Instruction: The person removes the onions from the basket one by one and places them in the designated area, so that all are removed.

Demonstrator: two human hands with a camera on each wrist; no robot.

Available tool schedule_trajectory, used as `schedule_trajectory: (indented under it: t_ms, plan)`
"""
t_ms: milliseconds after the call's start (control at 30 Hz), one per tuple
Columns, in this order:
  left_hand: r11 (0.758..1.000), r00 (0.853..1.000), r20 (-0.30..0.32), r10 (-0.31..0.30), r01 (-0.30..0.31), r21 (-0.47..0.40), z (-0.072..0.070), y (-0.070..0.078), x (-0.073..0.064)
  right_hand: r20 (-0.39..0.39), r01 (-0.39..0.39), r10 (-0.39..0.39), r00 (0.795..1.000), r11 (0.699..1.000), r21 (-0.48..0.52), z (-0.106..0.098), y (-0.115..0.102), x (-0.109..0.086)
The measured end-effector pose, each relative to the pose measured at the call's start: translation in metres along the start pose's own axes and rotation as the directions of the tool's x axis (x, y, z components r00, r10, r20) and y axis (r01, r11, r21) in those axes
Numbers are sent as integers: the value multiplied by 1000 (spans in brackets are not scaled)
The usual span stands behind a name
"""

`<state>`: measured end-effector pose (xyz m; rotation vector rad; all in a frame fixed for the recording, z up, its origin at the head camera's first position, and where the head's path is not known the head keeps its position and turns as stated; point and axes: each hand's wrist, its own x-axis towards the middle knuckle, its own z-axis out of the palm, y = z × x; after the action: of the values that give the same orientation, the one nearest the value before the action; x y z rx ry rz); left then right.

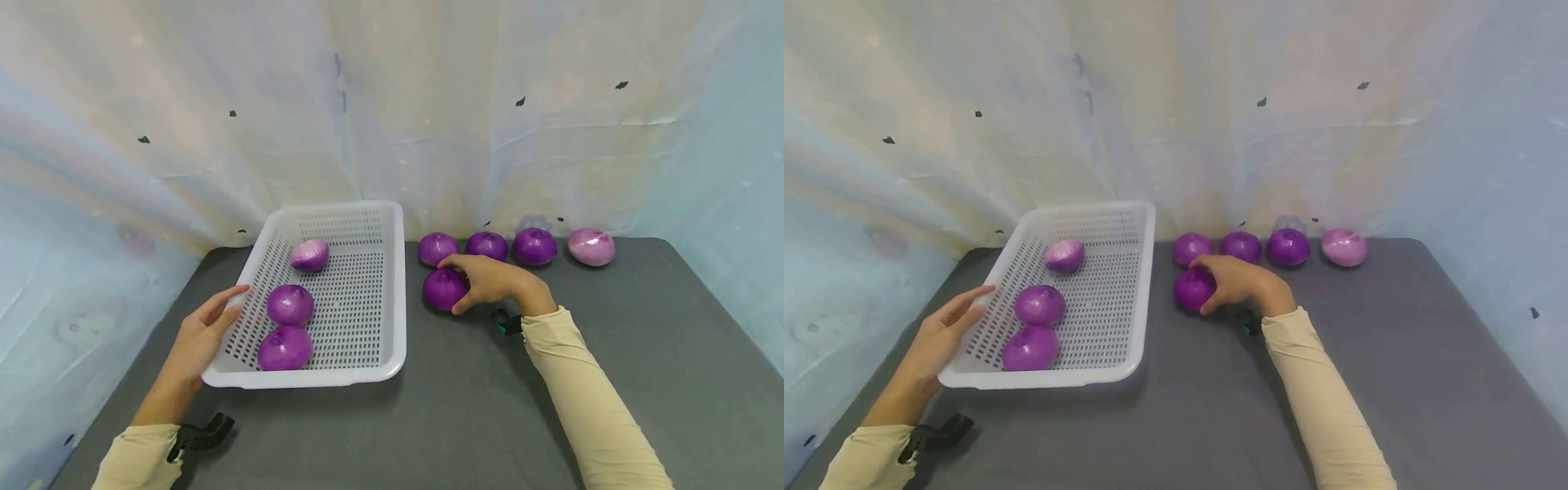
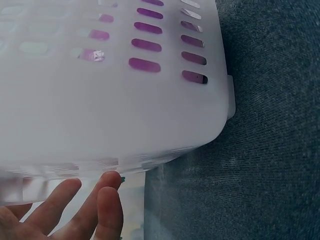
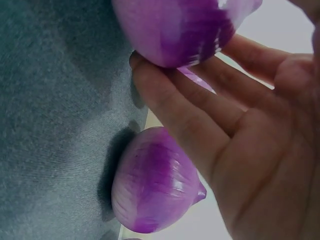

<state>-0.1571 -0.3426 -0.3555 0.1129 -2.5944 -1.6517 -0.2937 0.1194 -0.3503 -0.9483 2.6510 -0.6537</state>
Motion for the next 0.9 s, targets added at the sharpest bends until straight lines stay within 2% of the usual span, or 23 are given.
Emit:
schedule_trajectory:
  t_ms: [333,500,667,900]
  plan:
    - [999,1000,-9,2,-1,44,3,3,-3,0,37,-37,999,998,49,-7,0,-6]
    - [999,1000,-10,-17,17,46,6,6,-3,-27,30,-29,999,999,20,-15,-2,-9]
    - [999,999,5,-43,43,1,5,6,-4,-100,56,-57,993,998,-10,-22,-18,-9]
    - [997,999,38,-28,31,-71,3,6,-3,-128,140,-135,983,990,28,-18,-47,-7]
